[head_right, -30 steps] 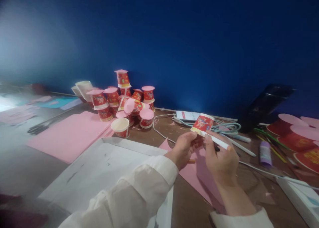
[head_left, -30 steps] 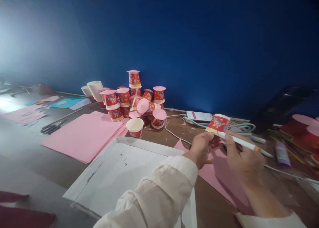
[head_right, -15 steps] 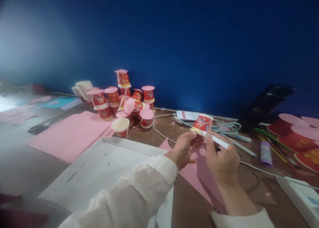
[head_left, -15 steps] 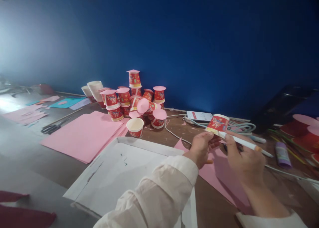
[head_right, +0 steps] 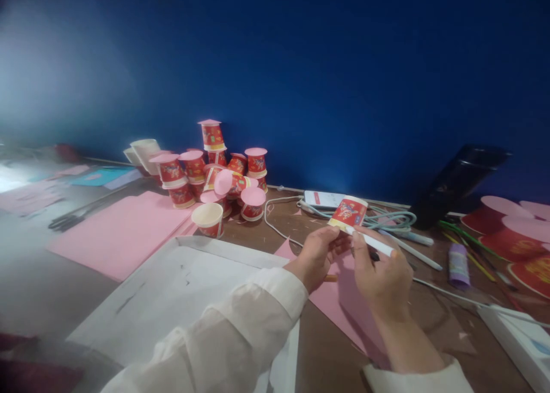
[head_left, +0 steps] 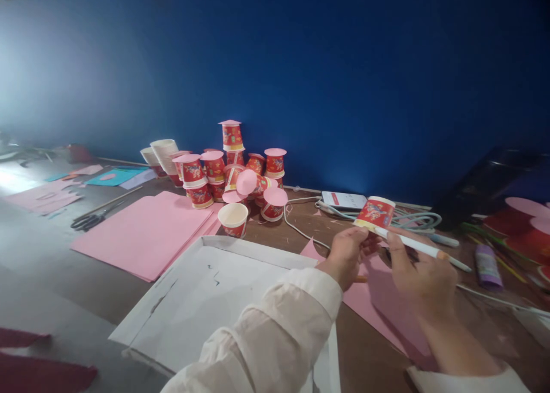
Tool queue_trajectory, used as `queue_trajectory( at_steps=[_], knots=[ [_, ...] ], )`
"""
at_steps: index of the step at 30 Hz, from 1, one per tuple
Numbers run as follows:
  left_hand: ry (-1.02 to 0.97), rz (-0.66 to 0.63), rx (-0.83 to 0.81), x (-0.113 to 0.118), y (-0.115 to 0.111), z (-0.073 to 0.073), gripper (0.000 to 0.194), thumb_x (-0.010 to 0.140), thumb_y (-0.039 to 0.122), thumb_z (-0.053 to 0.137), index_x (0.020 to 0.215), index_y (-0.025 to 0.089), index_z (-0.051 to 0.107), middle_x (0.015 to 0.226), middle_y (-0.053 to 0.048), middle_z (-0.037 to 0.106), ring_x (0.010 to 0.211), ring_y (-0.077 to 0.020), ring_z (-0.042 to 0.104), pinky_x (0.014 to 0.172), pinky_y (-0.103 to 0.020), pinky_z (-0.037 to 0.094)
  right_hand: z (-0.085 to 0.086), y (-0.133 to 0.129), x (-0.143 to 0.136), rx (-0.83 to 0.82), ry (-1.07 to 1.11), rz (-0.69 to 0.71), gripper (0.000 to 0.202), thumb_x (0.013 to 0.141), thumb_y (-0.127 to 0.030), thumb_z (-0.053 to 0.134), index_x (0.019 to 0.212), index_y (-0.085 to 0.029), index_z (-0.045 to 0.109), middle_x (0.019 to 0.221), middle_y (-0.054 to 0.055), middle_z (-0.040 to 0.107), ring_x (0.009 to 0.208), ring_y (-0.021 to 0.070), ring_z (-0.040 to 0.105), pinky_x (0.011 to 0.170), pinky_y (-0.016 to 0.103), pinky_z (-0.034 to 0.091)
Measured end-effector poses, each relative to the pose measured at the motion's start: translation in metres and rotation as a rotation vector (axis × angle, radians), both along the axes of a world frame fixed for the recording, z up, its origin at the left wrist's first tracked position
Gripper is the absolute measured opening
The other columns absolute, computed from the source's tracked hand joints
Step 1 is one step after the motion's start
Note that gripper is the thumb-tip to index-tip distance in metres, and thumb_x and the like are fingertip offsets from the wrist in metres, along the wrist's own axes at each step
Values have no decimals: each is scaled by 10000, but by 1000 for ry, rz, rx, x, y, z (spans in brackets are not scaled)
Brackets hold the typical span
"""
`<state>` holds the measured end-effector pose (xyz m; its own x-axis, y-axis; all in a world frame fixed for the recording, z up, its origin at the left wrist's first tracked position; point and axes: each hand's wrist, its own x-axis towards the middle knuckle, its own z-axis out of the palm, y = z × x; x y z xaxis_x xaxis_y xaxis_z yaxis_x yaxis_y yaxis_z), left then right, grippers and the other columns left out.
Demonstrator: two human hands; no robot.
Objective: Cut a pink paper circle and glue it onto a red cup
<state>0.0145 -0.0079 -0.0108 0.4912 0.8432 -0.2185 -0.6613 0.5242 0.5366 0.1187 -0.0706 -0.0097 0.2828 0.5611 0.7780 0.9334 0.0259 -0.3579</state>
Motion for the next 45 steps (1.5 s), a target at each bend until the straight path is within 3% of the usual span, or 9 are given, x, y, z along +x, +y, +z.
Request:
queue_trajectory(
  at_steps=[4, 15, 19, 26, 34, 45],
  knots=[
    [17, -7, 11, 0, 1, -2, 78, 849, 179, 774, 831, 118, 730, 785, -77, 705, 762, -170, 676, 944, -356, 540, 2, -1, 0, -7, 26, -2, 388, 1040, -444, 529, 1104, -190, 816, 1042, 138, 839, 1003, 330, 787, 833, 408, 573],
    [-17, 27, -12, 1, 1, 0, 39, 849, 141, 745, 825, 114, 729, 787, -78, 703, 738, -160, 670, 901, -327, 535, 0, -1, 2, -10, 57, -69, 411, 1016, -493, 533, 1056, -211, 829, 849, 101, 819, 847, 306, 771, 750, 382, 543],
    [-25, 21, -16, 1, 0, 2, 88, 884, 107, 670, 822, 104, 732, 785, -81, 696, 728, -149, 664, 877, -312, 537, 1, -2, 1, -33, 43, -28, 395, 1030, -470, 530, 1065, -211, 826, 927, 116, 834, 898, 313, 783, 772, 391, 555],
    [2, 1, 10, 1, 0, 0, 55, 855, 158, 735, 818, 117, 734, 782, -79, 710, 760, -172, 681, 935, -346, 536, 3, -2, -2, -15, 74, -70, 387, 1020, -454, 539, 1096, -195, 818, 1017, 140, 838, 1002, 350, 786, 835, 436, 575],
    [-15, 31, -1, 2, 0, 0, 51, 853, 129, 714, 804, 115, 722, 765, -72, 696, 733, -154, 668, 886, -323, 551, 1, -1, 0, -10, 33, -25, 424, 1029, -473, 516, 1051, -182, 823, 916, 131, 827, 901, 315, 778, 802, 398, 549],
    [8, 34, 17, 5, 3, -5, 62, 866, 166, 729, 814, 135, 740, 773, -70, 723, 753, -164, 701, 890, -327, 560, 1, 2, 1, 37, 47, -95, 427, 1021, -479, 521, 1044, -176, 820, 899, 137, 820, 899, 326, 772, 819, 423, 563]
  ],
)
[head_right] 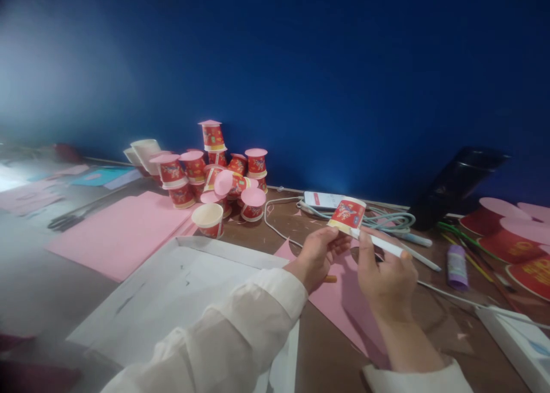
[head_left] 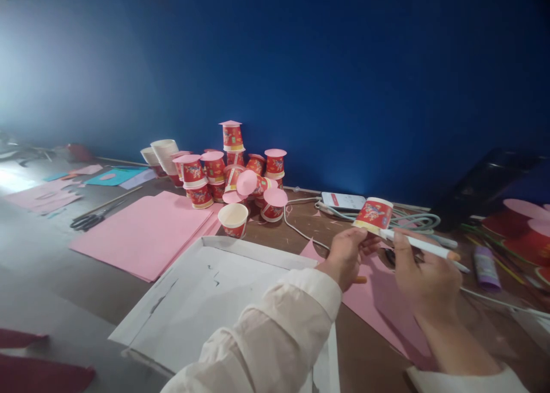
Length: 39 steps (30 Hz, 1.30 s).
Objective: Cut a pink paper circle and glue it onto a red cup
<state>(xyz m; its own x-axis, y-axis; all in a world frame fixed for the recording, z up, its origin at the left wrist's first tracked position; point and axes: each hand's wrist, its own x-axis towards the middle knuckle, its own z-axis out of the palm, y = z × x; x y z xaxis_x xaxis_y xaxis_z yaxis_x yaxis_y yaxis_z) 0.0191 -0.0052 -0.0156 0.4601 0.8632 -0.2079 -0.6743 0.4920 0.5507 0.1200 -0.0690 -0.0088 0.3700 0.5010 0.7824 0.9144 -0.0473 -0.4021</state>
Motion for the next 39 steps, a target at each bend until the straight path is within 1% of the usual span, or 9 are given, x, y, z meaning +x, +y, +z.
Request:
queue_trajectory(
  at_steps=[5, 10, 13, 18, 21, 25, 29, 33, 39],
  knots=[
    [-23, 15, -10, -2, -1, 3, 63, 850, 178, 762, 816, 128, 741, 779, -68, 722, 736, -157, 689, 908, -334, 552, 1, -2, -1, -7, 41, 30, 459, 1033, -499, 502, 1058, -166, 817, 889, 147, 812, 938, 344, 774, 856, 448, 564],
    [-36, 4, -26, -2, -2, 5, 43, 846, 145, 722, 812, 121, 732, 771, -79, 714, 742, -163, 684, 900, -330, 557, -1, -3, 0, -37, 26, 32, 443, 1027, -504, 515, 1074, -181, 815, 908, 141, 822, 945, 352, 777, 852, 455, 566],
    [-31, -11, -26, -2, -3, 5, 61, 859, 134, 693, 813, 119, 732, 763, -81, 710, 748, -163, 683, 892, -324, 556, -1, -3, -1, -59, 24, 25, 446, 1031, -511, 511, 1077, -188, 816, 932, 140, 825, 931, 338, 777, 837, 438, 561],
    [-19, -32, 24, -3, -3, 3, 64, 850, 179, 747, 817, 129, 726, 792, -80, 712, 776, -173, 686, 936, -339, 544, 1, -2, -2, -16, -6, 16, 416, 1028, -490, 524, 1068, -202, 821, 947, 124, 830, 953, 318, 775, 817, 401, 555],
    [-15, -30, 16, -3, -3, 3, 77, 862, 180, 745, 812, 127, 722, 808, -83, 708, 787, -172, 691, 938, -327, 536, 1, -1, -1, -11, -7, -4, 427, 1032, -496, 518, 1065, -198, 821, 960, 129, 829, 954, 320, 775, 812, 402, 557],
    [-5, -19, -19, -3, -2, 4, 73, 871, 157, 730, 807, 124, 723, 783, -77, 706, 763, -170, 688, 932, -338, 541, -2, 0, 2, 32, -29, -6, 456, 1039, -496, 523, 1062, -158, 827, 899, 146, 818, 914, 325, 777, 840, 420, 572],
    [-31, -3, -24, -3, -2, 5, 64, 867, 151, 720, 812, 119, 730, 785, -81, 714, 758, -170, 689, 941, -348, 552, -4, 1, 2, 22, -17, -4, 490, 1032, -537, 519, 1044, -165, 838, 833, 130, 804, 876, 322, 769, 824, 426, 569],
    [-16, -14, -14, -3, -3, 6, 70, 849, 142, 722, 782, 123, 724, 760, -78, 703, 742, -163, 680, 913, -337, 561, -4, 0, 2, -10, -6, -23, 492, 1018, -549, 519, 1037, -175, 838, 873, 137, 808, 902, 328, 757, 804, 420, 553],
    [1, -28, 40, -2, -4, 4, 65, 828, 167, 747, 779, 128, 729, 742, -68, 689, 711, -152, 664, 842, -302, 557, 0, -3, 0, -74, 20, 45, 467, 1028, -531, 518, 1081, -196, 840, 870, 118, 820, 878, 316, 777, 772, 391, 551]
  ],
)
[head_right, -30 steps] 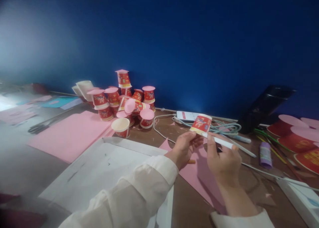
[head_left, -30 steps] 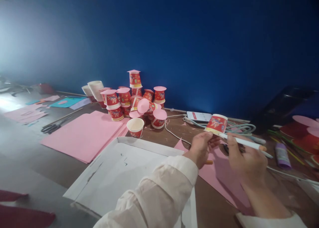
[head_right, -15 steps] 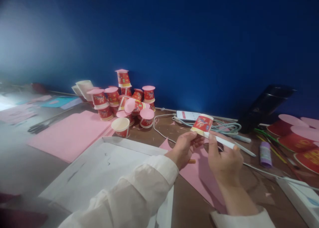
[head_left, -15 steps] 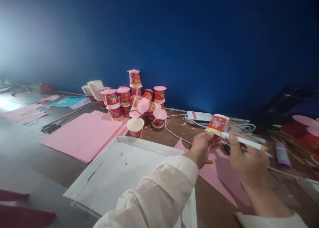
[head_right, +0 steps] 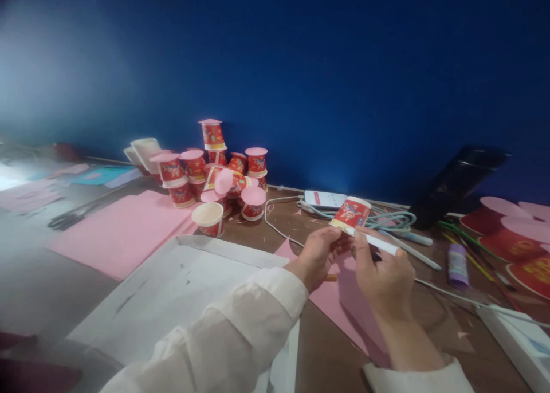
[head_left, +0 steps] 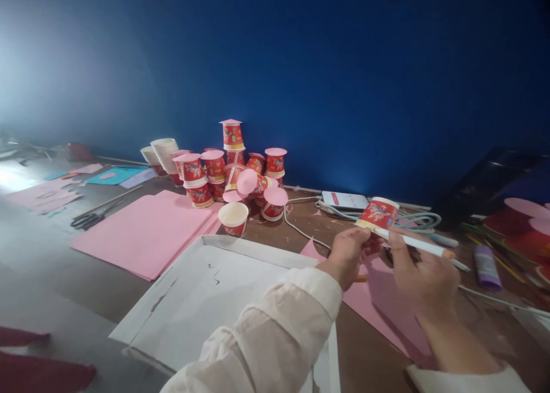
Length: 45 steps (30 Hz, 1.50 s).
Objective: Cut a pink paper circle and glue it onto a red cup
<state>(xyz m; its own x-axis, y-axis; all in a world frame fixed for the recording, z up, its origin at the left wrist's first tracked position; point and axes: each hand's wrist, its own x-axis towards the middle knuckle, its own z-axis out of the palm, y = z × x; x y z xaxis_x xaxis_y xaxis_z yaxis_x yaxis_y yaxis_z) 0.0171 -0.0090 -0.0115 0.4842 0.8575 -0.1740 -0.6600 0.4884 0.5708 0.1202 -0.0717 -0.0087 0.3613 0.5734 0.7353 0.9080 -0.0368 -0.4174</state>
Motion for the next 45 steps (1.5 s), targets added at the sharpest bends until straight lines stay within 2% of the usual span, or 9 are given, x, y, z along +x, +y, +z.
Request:
queue_trajectory(
  at_steps=[9, 13, 16, 20, 29, 36, 41, 45],
  knots=[
    [47, -35, 106, 5, 5, -14, 292, 722, 360, 897, 802, 124, 746, 751, -70, 703, 728, -161, 650, 900, -356, 525, 1, 1, -1, 49, -44, -12, 441, 1027, -520, 535, 1054, -204, 842, 900, 110, 832, 845, 280, 773, 721, 344, 542],
    [82, -41, 165, 5, 5, -16, 401, 661, 448, 940, 800, 119, 758, 772, -77, 707, 743, -164, 644, 911, -372, 525, 1, 2, 0, 48, -67, -3, 411, 1025, -480, 543, 1061, -199, 841, 937, 116, 839, 875, 283, 779, 730, 340, 542],
    [118, -29, 182, 4, 4, -15, 414, 654, 478, 937, 776, 128, 753, 745, -66, 699, 729, -161, 638, 909, -378, 535, 1, 2, 0, 35, -80, 2, 414, 1024, -479, 540, 1024, -202, 847, 886, 112, 832, 847, 281, 770, 726, 341, 539],
    [139, -11, 151, 3, 3, -13, 378, 677, 452, 927, 777, 138, 741, 768, -60, 698, 739, -156, 640, 908, -373, 541, 1, 1, 0, 39, -53, -11, 455, 1031, -509, 526, 1050, -184, 844, 808, 107, 811, 802, 278, 762, 724, 348, 540],
    [137, -8, 193, 7, 5, -17, 426, 663, 494, 930, 777, 129, 742, 758, -65, 683, 760, -174, 641, 921, -390, 524, -1, 1, 1, 53, -79, -9, 436, 1035, -491, 534, 1034, -187, 846, 871, 118, 831, 825, 285, 786, 735, 355, 557],
    [209, -42, 156, 2, 3, -12, 258, 791, 397, 830, 801, 157, 733, 829, -56, 704, 773, -170, 675, 923, -376, 520, -3, 2, 3, 82, -88, -41, 491, 1054, -487, 504, 1086, -128, 839, 965, 168, 842, 962, 338, 799, 853, 412, 579],
    [130, 7, 94, 3, 5, -11, 230, 791, 347, 827, 796, 144, 720, 792, -66, 700, 754, -175, 669, 918, -372, 526, -2, 3, 2, 74, -68, -65, 511, 1035, -536, 505, 1035, -154, 845, 849, 142, 826, 895, 332, 788, 808, 414, 573],
    [81, 32, 47, 3, 6, -7, 178, 803, 299, 797, 794, 146, 707, 779, -79, 711, 757, -185, 675, 894, -369, 541, -2, 2, 0, 62, -38, -40, 478, 1038, -503, 508, 1060, -155, 835, 806, 129, 813, 865, 317, 783, 803, 402, 566]
  ],
)
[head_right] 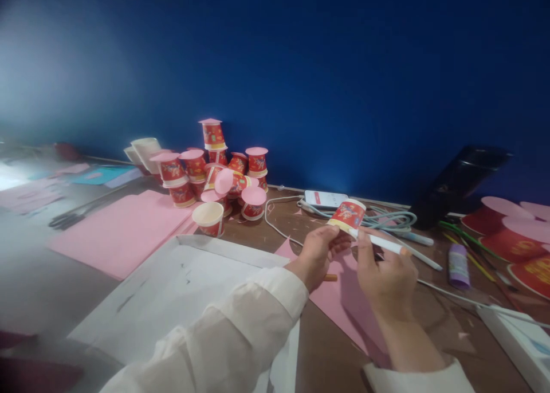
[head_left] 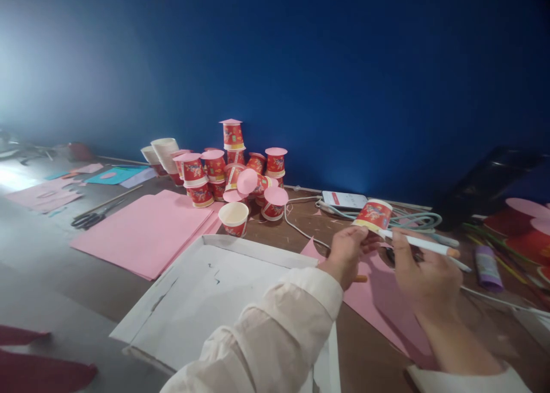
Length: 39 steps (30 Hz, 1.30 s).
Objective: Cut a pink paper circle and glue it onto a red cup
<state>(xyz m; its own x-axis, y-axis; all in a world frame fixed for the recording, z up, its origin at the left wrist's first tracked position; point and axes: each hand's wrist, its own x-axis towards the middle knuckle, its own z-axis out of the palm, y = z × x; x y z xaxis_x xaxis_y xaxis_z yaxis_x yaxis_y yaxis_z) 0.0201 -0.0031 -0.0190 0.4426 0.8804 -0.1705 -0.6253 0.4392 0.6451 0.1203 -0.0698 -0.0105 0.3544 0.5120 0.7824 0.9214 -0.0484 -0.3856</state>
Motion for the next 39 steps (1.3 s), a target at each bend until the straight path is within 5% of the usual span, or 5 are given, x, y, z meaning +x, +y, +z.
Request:
queue_trajectory(
  at_steps=[17, 39],
  knots=[
    [-115, -3, -141, -2, 0, 4, 93, 864, 135, 668, 789, 116, 719, 749, -85, 696, 733, -161, 670, 825, -295, 541, 1, 0, -1, -20, 37, -17, 480, 1025, -528, 495, 1059, -171, 814, 878, 144, 816, 881, 331, 766, 813, 428, 550],
    [-117, -9, -175, -4, -1, 9, 72, 853, 145, 714, 785, 123, 708, 757, -79, 691, 729, -166, 671, 864, -315, 547, 4, -3, -3, -55, 54, 32, 468, 1043, -519, 502, 1083, -179, 820, 919, 147, 829, 939, 347, 784, 832, 437, 563]
  ],
)
